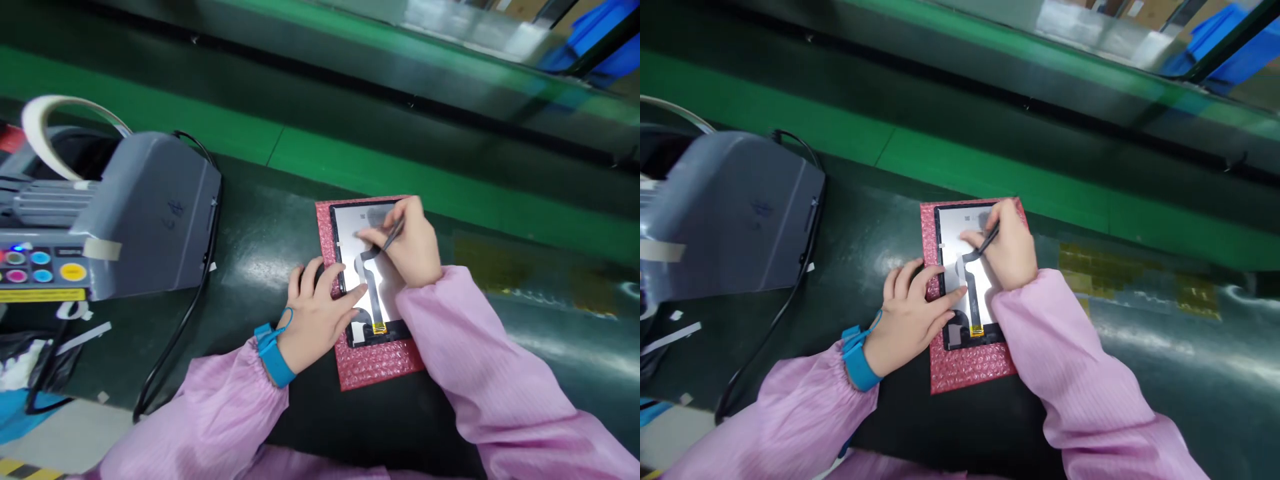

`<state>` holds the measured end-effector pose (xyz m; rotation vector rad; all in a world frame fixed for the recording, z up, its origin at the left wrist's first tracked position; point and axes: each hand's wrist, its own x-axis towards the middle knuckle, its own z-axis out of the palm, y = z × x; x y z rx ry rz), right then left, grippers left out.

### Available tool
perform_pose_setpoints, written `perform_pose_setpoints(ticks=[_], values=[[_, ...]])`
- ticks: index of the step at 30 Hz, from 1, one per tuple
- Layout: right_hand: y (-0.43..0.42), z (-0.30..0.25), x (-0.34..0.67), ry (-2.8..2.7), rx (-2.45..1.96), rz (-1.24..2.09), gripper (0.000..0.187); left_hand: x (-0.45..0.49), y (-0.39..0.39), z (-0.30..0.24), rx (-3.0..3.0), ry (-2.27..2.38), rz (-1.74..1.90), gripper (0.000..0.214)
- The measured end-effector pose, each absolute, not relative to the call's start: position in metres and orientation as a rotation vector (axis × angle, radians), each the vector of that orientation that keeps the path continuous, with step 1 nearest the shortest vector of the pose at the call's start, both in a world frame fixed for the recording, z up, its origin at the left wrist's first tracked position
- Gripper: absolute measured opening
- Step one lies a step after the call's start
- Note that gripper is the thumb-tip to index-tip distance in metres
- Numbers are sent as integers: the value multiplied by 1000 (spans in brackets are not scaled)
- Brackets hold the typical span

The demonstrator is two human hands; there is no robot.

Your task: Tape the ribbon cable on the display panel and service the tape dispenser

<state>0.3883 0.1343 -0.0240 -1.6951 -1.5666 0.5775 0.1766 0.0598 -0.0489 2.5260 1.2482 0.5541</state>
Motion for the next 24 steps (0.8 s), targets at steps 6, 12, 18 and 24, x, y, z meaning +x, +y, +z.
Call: perform_pose_setpoints(ticks=[6,12,18,24], values=[[115,-18,453,-1369,-2143,618,58,175,62,-54,2564,1205,541,37],[115,-29,445,-1166,-1856,1036,70,173,61,-62,2558,1252,595,40],[212,-9,454,-1057,-1500,684,66,169,63,-62,2483,1289,689,48],[263,13,502,-1105,-1673,488,59,166,68,-66,2456,1271,679,50]])
